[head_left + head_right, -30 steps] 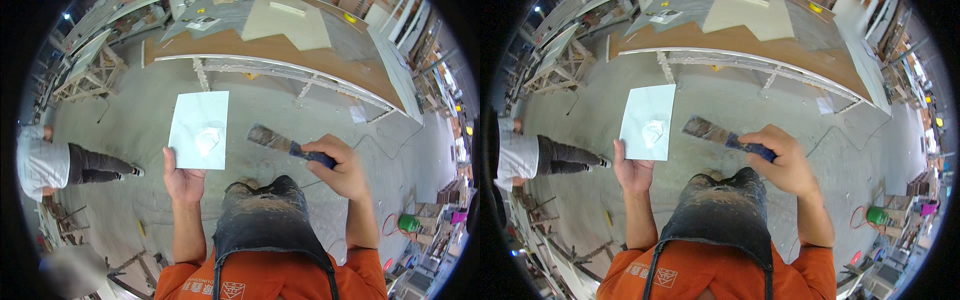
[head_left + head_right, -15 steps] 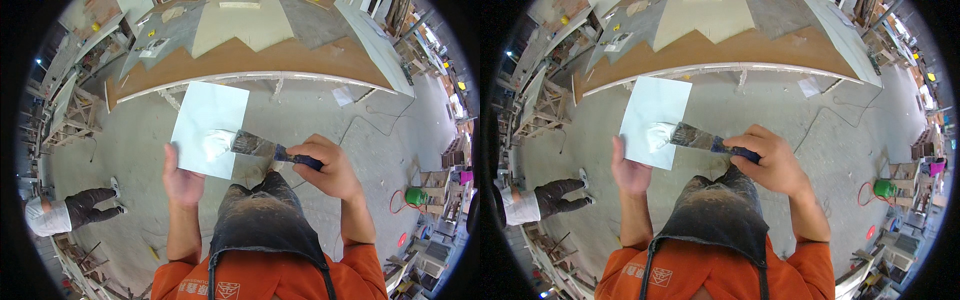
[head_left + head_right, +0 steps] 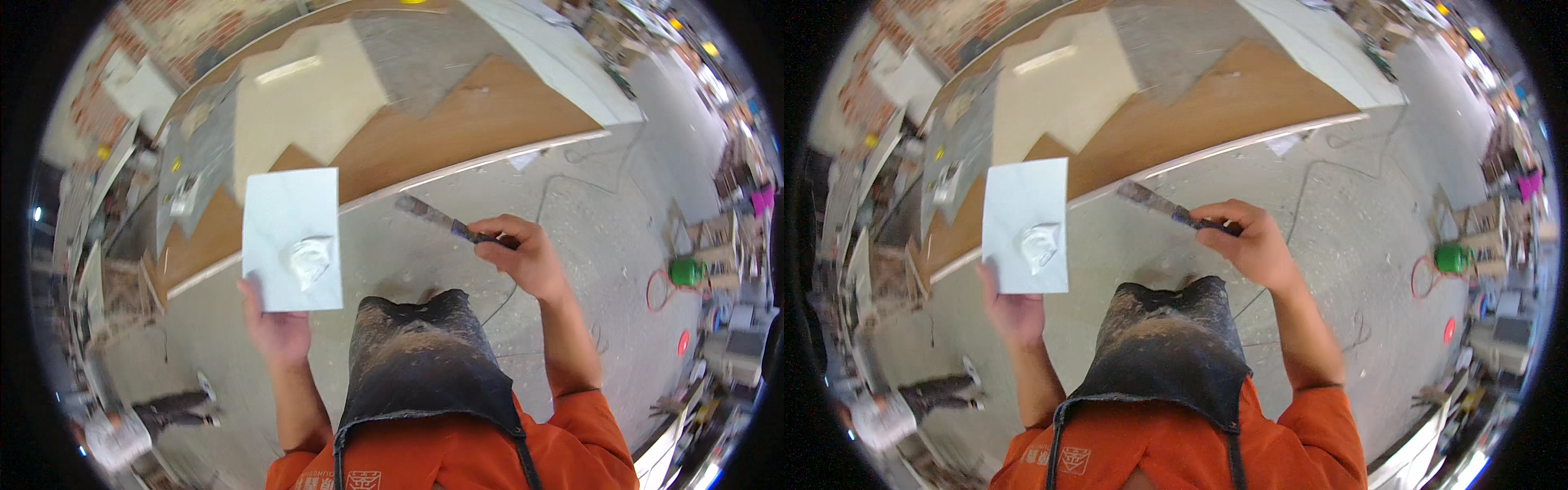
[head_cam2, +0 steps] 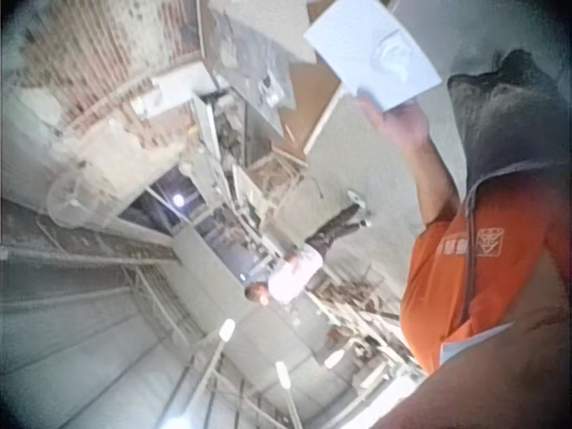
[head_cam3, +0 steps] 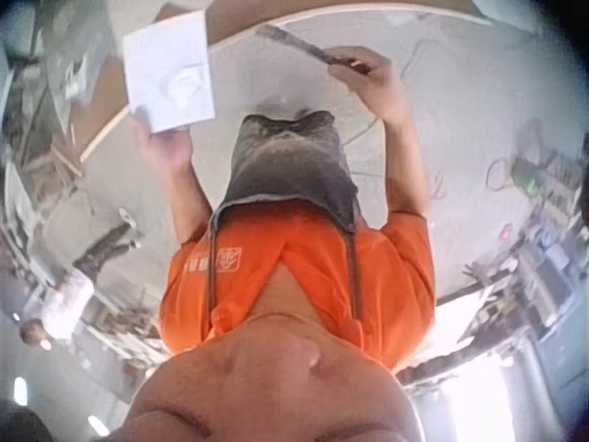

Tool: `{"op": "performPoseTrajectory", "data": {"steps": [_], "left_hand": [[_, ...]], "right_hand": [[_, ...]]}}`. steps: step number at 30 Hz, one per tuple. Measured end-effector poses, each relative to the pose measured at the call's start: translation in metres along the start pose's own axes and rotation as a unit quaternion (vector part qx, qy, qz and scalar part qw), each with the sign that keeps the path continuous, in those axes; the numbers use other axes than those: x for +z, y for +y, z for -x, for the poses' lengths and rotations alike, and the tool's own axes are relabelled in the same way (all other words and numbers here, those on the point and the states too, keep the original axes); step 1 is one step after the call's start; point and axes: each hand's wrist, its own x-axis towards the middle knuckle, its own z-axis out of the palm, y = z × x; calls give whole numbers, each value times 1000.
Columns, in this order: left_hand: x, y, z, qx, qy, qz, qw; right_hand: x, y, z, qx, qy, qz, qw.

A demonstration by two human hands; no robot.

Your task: The person applies a white paste to the edge of a wooden board using a putty knife, then places a thin wooden strip along the edge and presses it into place. The person repeats this process on multiple sections of the board.

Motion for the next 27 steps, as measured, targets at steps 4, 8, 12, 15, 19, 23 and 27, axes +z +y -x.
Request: {"op": "performPoseTrajectory", "data": {"steps": [4, 8, 12, 15, 19, 23, 27], "left_hand": [[31, -19, -66, -64, -43, -29, 997], [60, -45, -138, -150, -121, -64, 979], [58, -62, -191, -257, -204, -73, 942], [55, -56, -224, -274, -228, -135, 925], [60, -49, -258, -300, -240, -173, 907], [52, -85, -274, -330, -223, -171, 901], [124, -93, -262, -308, -225, -240, 893]], "right_hand": [[-27, 40, -14, 159, 132, -379, 902], [-29, 77, -23, 109, 193, -518, 826], [7, 87, -3, 68, 303, -547, 778], [41, 92, -8, 22, 391, -537, 747], [47, 119, -38, 17, 470, -528, 707], [-1, 166, -74, -10, 523, -503, 688], [-82, 178, -123, 11, 544, -516, 662]]}}
